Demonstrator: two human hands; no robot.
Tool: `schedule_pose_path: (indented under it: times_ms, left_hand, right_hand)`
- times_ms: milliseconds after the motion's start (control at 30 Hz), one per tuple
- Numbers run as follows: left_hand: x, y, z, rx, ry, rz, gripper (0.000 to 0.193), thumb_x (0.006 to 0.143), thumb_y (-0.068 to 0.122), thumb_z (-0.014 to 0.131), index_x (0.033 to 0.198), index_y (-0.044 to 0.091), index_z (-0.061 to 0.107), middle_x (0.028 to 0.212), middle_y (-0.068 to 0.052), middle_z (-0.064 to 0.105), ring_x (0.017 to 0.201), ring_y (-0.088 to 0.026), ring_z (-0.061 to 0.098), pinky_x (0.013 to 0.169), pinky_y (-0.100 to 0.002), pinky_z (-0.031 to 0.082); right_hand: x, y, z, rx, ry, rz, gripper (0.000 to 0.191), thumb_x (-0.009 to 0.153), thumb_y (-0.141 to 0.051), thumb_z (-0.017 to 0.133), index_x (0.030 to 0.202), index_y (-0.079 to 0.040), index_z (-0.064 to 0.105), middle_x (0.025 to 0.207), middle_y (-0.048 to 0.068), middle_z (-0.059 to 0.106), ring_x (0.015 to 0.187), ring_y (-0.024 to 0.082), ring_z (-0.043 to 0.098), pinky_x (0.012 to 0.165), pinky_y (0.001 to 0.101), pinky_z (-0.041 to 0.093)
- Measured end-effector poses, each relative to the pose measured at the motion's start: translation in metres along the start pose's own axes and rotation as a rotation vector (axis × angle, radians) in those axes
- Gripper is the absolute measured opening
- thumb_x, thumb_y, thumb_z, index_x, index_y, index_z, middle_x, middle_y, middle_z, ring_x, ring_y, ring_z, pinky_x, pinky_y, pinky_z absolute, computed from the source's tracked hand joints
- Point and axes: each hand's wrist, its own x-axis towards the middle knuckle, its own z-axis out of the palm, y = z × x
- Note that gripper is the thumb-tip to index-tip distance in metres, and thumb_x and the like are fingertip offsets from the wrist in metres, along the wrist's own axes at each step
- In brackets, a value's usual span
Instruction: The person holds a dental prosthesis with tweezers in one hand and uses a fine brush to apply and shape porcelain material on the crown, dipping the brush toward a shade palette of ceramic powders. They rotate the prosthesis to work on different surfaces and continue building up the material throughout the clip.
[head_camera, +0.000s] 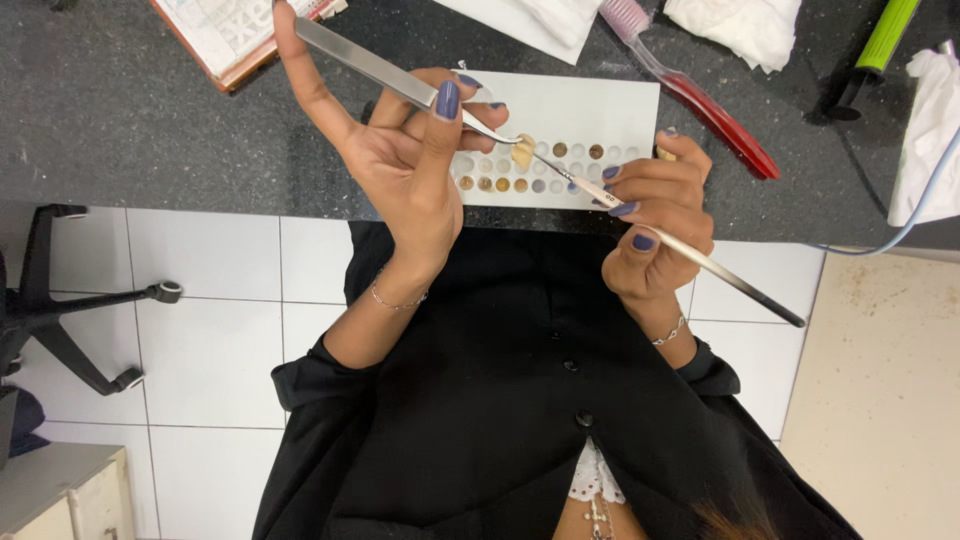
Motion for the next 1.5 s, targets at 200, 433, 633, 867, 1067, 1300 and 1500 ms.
schedule_pose_path:
  times_ms: [200, 433, 633, 867, 1067, 1300, 1500]
  left_hand:
    - [-0.002, -0.002, -0.001, -0.016, 0.001, 0.009, 0.098, 0.111, -0.001, 0.064, 0.156, 0.028, -0.018, 0.102, -0.017, 0.075, 0.085, -0.028, 0.080, 0.067, -0.036, 0.072]
    - [-0.002, -0.004, -0.001, 0.010, 0.004, 0.023, 0.100, 0.109, -0.002, 0.065, 0.158, 0.029, -0.017, 0.103, -0.017, 0.074, 0.084, -0.027, 0.080, 0.068, -0.037, 0.072]
    - [-0.002, -0.003, -0.002, -0.035, 0.002, 0.018, 0.099, 0.111, -0.001, 0.065, 0.156, 0.029, -0.018, 0.104, -0.017, 0.074, 0.084, -0.027, 0.080, 0.067, -0.036, 0.071]
    - [-0.001, -0.007, -0.001, -0.082, 0.047, 0.027, 0.099, 0.110, 0.001, 0.065, 0.156, 0.029, -0.018, 0.101, -0.017, 0.073, 0.081, -0.026, 0.079, 0.064, -0.036, 0.070]
    - [-0.003, -0.007, -0.005, -0.102, 0.040, 0.009, 0.098, 0.110, 0.000, 0.065, 0.156, 0.030, -0.016, 0.103, -0.017, 0.073, 0.082, -0.025, 0.078, 0.066, -0.036, 0.070]
    - [0.001, -0.006, 0.000, -0.118, 0.033, 0.017, 0.096, 0.111, -0.003, 0.065, 0.159, 0.031, -0.012, 0.101, -0.017, 0.073, 0.084, -0.025, 0.078, 0.067, -0.037, 0.070]
    - [-0.002, -0.004, 0.000, -0.166, 0.066, -0.036, 0.099, 0.110, 0.000, 0.066, 0.158, 0.029, -0.015, 0.103, -0.017, 0.073, 0.085, -0.026, 0.078, 0.066, -0.036, 0.069]
  right_hand:
    - [-0.001, 0.002, 0.000, 0.004, 0.000, 0.001, 0.036, 0.109, -0.037, 0.054, 0.088, -0.006, 0.055, 0.082, 0.012, 0.067, 0.088, 0.026, 0.068, 0.113, 0.0527, 0.042]
    - [0.000, -0.001, 0.001, 0.011, -0.012, 0.018, 0.032, 0.109, -0.035, 0.054, 0.093, -0.007, 0.057, 0.087, 0.012, 0.068, 0.091, 0.026, 0.068, 0.112, 0.0519, 0.042]
    - [0.002, -0.004, 0.000, 0.020, -0.053, 0.013, 0.026, 0.108, -0.032, 0.060, 0.098, -0.008, 0.056, 0.089, 0.009, 0.071, 0.094, 0.024, 0.068, 0.115, 0.0531, 0.040]
    - [0.006, -0.013, -0.007, -0.019, -0.196, 0.031, 0.023, 0.103, -0.030, 0.067, 0.091, -0.010, 0.068, 0.086, 0.006, 0.076, 0.096, 0.021, 0.066, 0.116, 0.0527, 0.036]
    - [0.012, -0.014, -0.008, -0.014, -0.268, 0.025, 0.024, 0.103, -0.030, 0.064, 0.091, -0.011, 0.070, 0.085, 0.004, 0.077, 0.098, 0.020, 0.066, 0.116, 0.0519, 0.034]
    - [0.013, -0.015, -0.004, -0.033, -0.257, 0.038, 0.028, 0.104, -0.036, 0.064, 0.091, -0.012, 0.070, 0.086, 0.002, 0.076, 0.099, 0.019, 0.067, 0.117, 0.0513, 0.036]
    - [0.010, -0.015, -0.008, -0.061, -0.259, 0.037, 0.028, 0.103, -0.035, 0.064, 0.089, -0.012, 0.069, 0.088, 0.002, 0.076, 0.097, 0.020, 0.066, 0.117, 0.0508, 0.036]
